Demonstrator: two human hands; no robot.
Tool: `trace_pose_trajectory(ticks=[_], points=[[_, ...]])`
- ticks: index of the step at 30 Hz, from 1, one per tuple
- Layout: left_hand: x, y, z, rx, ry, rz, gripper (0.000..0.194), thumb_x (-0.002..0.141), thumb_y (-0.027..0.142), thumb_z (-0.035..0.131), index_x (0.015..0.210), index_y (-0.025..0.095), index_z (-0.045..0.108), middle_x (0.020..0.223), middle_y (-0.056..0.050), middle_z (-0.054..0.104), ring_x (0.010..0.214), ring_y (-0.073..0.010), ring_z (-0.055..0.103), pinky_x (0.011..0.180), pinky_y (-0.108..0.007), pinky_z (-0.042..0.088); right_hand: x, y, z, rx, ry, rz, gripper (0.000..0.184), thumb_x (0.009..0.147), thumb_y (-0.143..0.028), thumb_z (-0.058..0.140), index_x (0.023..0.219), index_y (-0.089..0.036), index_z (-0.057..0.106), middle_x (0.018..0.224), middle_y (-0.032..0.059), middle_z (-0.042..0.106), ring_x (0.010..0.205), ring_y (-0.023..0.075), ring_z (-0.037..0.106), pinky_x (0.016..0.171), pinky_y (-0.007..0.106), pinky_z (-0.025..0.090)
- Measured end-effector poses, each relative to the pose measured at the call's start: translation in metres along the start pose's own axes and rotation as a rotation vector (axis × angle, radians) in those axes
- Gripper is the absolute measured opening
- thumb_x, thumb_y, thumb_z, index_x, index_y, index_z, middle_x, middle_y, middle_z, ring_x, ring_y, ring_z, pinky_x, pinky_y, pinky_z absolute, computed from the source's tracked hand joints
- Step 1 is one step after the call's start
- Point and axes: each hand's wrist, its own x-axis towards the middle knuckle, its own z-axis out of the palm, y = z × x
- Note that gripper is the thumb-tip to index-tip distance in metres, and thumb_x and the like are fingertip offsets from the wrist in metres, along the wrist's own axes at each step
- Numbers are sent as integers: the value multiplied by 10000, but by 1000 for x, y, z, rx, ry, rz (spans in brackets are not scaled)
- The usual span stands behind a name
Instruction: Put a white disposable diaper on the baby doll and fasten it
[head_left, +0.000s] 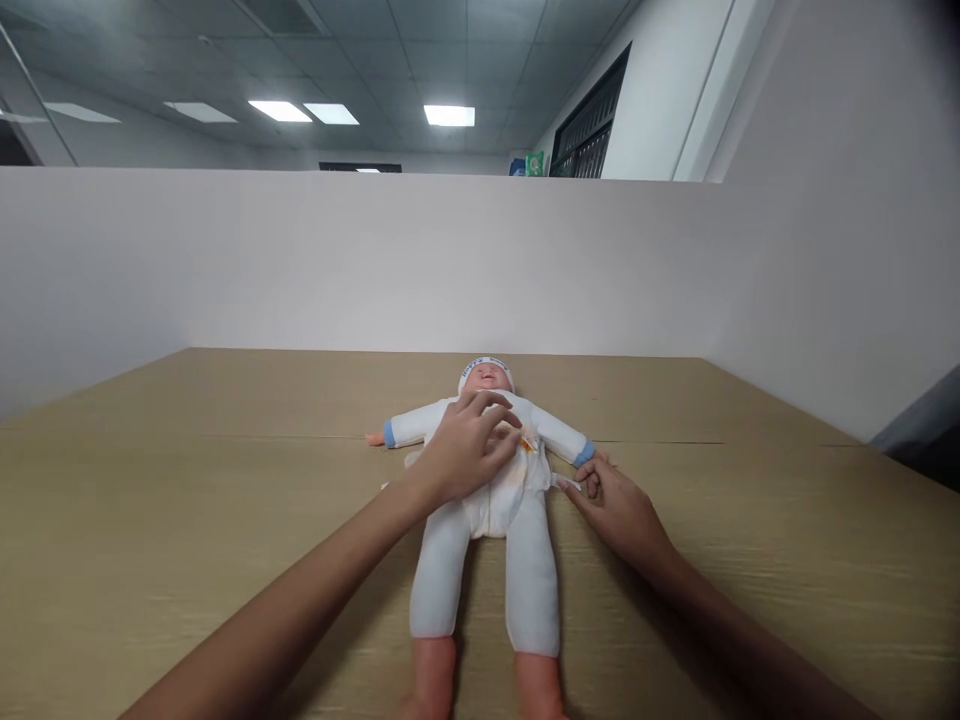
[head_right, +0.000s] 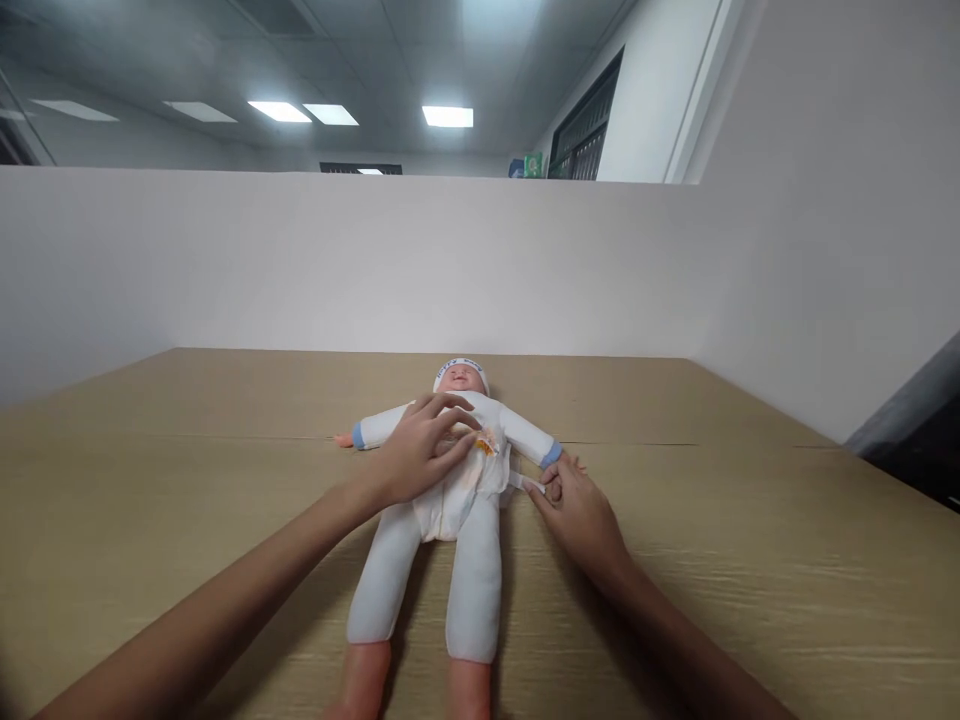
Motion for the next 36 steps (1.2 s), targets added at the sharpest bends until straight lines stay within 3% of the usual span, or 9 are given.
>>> trace_pose_trajectory(ticks=[5, 10, 14, 18, 25, 27, 30, 33, 36], points=[[14, 0, 30, 148, -124, -53, 306, 967, 478, 745, 1167, 248, 773, 1370, -99, 720, 1362, -364, 569, 1181, -589, 454, 0, -2, -2, 79, -86, 136, 389, 909, -644, 651, 860, -269, 560, 654, -49, 552, 620, 202, 552, 633, 320, 352], [10, -2, 30, 151, -122, -86, 400, 874, 525, 818, 1180, 275, 763, 1389, -79, 718, 1369, -390, 547, 1147, -593, 477, 9, -13, -23, 360, -213, 165, 509, 875, -740, 619, 748, -251, 563, 658, -42, 507, 638, 179, 497, 635, 309, 364], [10, -1, 30, 152, -134, -101, 445, 843, 530, 833, 1199, 275, 753, 1388, -78, 715, 1375, -403, 533, 1149, -602, 471, 32, -43, -41, 585, -299, 158, 503, 840, -709, 697, 738, -234, 566, 677, -48, 516, 669, 159, 489, 651, 293, 381], [10, -1, 34, 133, -131, -109, 438, 818, 484, 839, 1180, 261, 739, 1379, -73, 719, 1362, -396, 536, 1149, -600, 468, 63, -82, -26, 523, -357, 97, 428, 873, -621, 685, 733, -237, 556, 652, -53, 537, 639, 153, 489, 632, 293, 383], [11, -26, 6, -177, -327, -151, 725, 800, 477, 886, 1440, 268, 618, 1544, -96, 636, 1494, -379, 487, 1239, -585, 441, 36, -109, 0, 407, -65, -101, 316, 1021, -559, 605, 1035, -246, 644, 1068, 70, 725, 1043, 261, 674, 951, 409, 538], [6, -38, -5, -331, -400, -160, 823, 868, 558, 845, 1577, 292, 522, 1651, -90, 554, 1540, -339, 489, 1267, -528, 449, 12, -106, -4, 320, -2, -273, 328, 1095, -480, 523, 1277, -250, 669, 1331, 114, 701, 1308, 292, 617, 1155, 476, 477], [-14, -53, -11, -381, -326, -139, 632, 1084, 564, 576, 1652, 312, 460, 1735, -49, 475, 1612, -274, 434, 1341, -477, 379, -12, -95, -9, 194, -58, -437, 517, 1144, -406, 434, 1645, -280, 461, 1642, 121, 534, 1547, 308, 456, 1292, 539, 370], [-48, -66, -11, -245, -208, -124, 559, 1184, 460, 288, 1713, 306, 380, 1802, -22, 372, 1683, -238, 309, 1402, -486, 256, -18, -85, -10, 148, -86, -483, 549, 1158, -376, 396, 1700, -290, 389, 1689, 116, 490, 1579, 312, 429, 1301, 562, 368], [-86, -83, -16, -65, -182, -109, 563, 1184, 407, 277, 1730, 288, 348, 1804, -45, 367, 1676, -256, 318, 1392, -520, 257, -14, -86, -11, 172, -22, -458, 497, 1158, -339, 382, 1647, -289, 459, 1631, 113, 555, 1538, 307, 478, 1273, 557, 404]])
